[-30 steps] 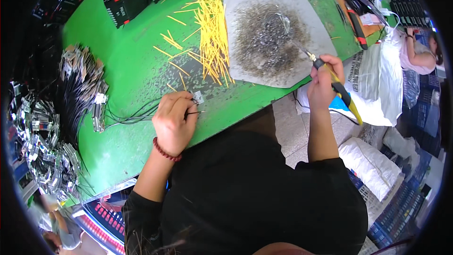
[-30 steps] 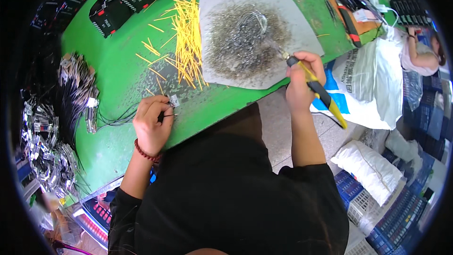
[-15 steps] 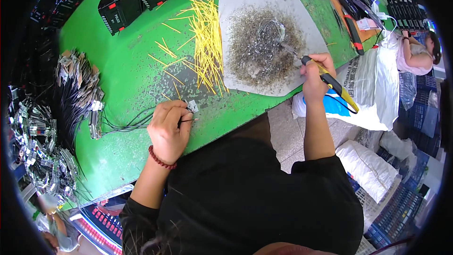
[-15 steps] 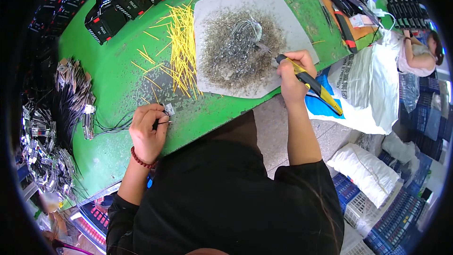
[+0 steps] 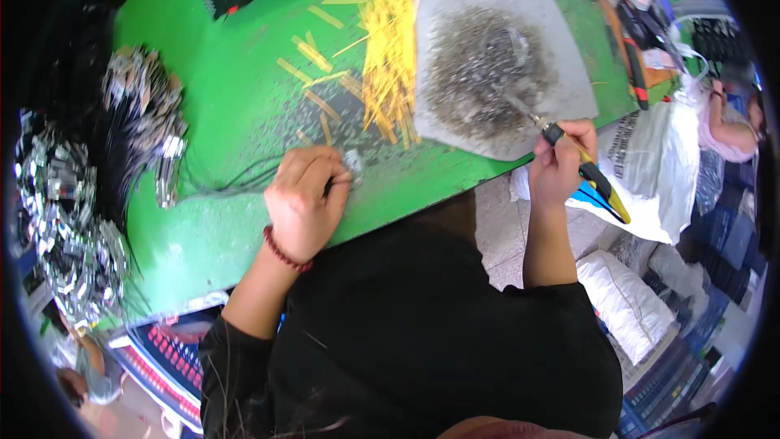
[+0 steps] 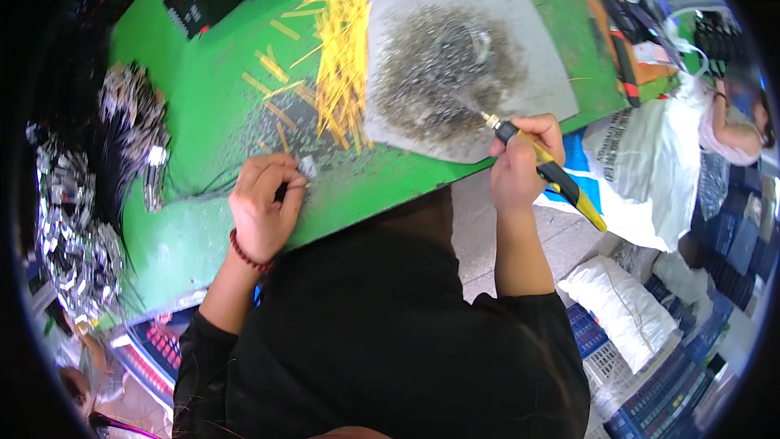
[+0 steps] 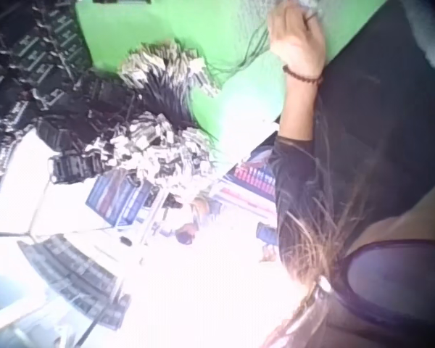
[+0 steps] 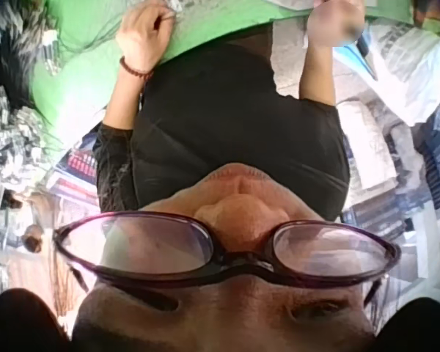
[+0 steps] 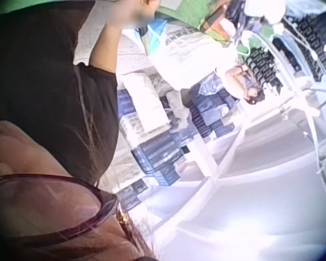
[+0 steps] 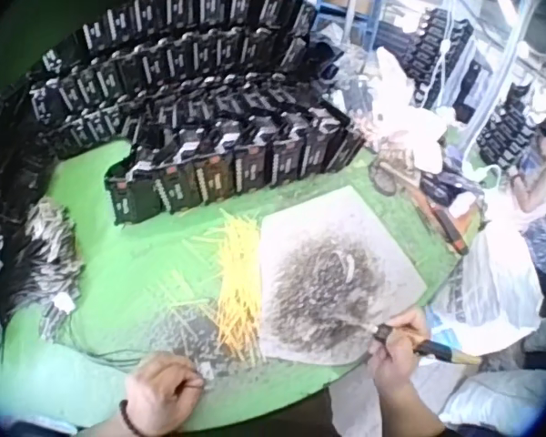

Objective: The person solders electrical wires to a circuit board with a soldering iron, then assembles the completed component into a plastic toy housing.

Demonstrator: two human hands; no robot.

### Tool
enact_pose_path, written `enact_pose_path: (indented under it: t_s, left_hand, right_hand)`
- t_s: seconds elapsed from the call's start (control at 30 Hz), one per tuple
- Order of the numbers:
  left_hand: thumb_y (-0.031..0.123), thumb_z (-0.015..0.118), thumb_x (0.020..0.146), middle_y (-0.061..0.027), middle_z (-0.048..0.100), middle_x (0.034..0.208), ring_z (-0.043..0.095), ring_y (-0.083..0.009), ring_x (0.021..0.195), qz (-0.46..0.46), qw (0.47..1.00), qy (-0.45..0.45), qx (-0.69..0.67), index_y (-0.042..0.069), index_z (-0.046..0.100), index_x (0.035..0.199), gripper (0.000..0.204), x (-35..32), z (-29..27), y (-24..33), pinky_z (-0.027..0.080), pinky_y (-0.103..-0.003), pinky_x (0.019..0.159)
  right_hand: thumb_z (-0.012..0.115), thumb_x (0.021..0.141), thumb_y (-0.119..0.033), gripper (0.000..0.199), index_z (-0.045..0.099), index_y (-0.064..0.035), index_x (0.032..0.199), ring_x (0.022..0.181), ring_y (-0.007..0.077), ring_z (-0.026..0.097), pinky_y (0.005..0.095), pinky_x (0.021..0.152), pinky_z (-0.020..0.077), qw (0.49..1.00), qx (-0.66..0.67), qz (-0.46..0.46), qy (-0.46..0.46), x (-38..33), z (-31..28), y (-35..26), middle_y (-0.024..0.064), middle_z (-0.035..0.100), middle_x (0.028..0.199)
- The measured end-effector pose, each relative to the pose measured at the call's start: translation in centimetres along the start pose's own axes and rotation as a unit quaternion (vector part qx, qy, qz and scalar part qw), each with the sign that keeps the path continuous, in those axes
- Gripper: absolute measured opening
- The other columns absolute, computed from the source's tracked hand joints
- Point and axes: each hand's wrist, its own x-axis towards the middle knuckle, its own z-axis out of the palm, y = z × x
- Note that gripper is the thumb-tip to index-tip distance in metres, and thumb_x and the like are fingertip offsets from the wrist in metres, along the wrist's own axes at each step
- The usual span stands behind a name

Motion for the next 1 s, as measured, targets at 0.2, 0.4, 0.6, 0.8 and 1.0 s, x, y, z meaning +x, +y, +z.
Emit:
enact_pose_path:
  t_s: [0.2,0.4,0.6,0.8,1.0]
  left_hand:
    - [-0.003,0.073,0.067,-0.0078,0.068,0.09,0.064,-0.0249,0.081,0.0,1.0,-0.007,-0.02,0.004,0.063,0.074,0.014,0.3,0.1,0.1,0.053,-0.034,0.071]
    - [-0.004,0.073,0.067,-0.0067,0.068,0.09,0.064,-0.0242,0.081,-0.009,1.0,0.003,-0.013,0.005,0.062,0.073,0.015,0.1,0.3,-0.1,0.053,-0.033,0.068]
    - [-0.004,0.072,0.064,-0.0052,0.068,0.089,0.064,-0.0233,0.079,0.0,1.0,0.014,-0.005,0.005,0.06,0.072,0.017,-0.1,0.3,-0.1,0.053,-0.033,0.065]
    - [-0.004,0.071,0.063,-0.0048,0.067,0.089,0.064,-0.0231,0.079,-0.005,1.0,0.019,-0.007,0.005,0.059,0.07,0.017,-0.1,0.4,-0.3,0.053,-0.033,0.065]
    - [-0.004,0.07,0.062,-0.0053,0.067,0.089,0.064,-0.0234,0.079,-0.001,1.0,0.017,-0.015,0.005,0.059,0.07,0.017,-0.1,0.4,-0.4,0.053,-0.033,0.066]
  right_hand:
    - [0.068,0.085,-0.017,0.025,0.052,0.0009,0.094,0.058,0.0122,0.053,0.0245,0.054,0.0456,0.988,-0.03,0.07,-0.133,-6.5,4.7,-0.4,0.0085,0.056,0.073]
    - [0.068,0.082,-0.01,0.019,0.057,-0.0005,0.094,0.061,0.0051,0.046,0.0224,0.054,0.0364,0.971,-0.056,0.057,-0.225,-7.9,5.6,1.1,0.0021,0.057,0.075]
    - [0.069,0.08,-0.009,0.019,0.058,-0.0012,0.092,0.055,0.0062,0.044,0.0229,0.049,0.034,0.964,-0.084,0.036,-0.249,-8.1,5.9,1.2,0.0022,0.055,0.069]
    - [0.069,0.079,-0.01,0.019,0.058,-0.0022,0.092,0.052,0.0074,0.044,0.0233,0.048,0.0336,0.959,-0.097,0.029,-0.265,-7.8,6.1,1.1,0.0023,0.054,0.066]
    - [0.071,0.078,-0.013,0.02,0.06,-0.0023,0.091,0.053,0.0073,0.046,0.0235,0.048,0.0353,0.958,-0.112,0.024,-0.262,-7.8,6.0,1.2,0.0019,0.055,0.067]
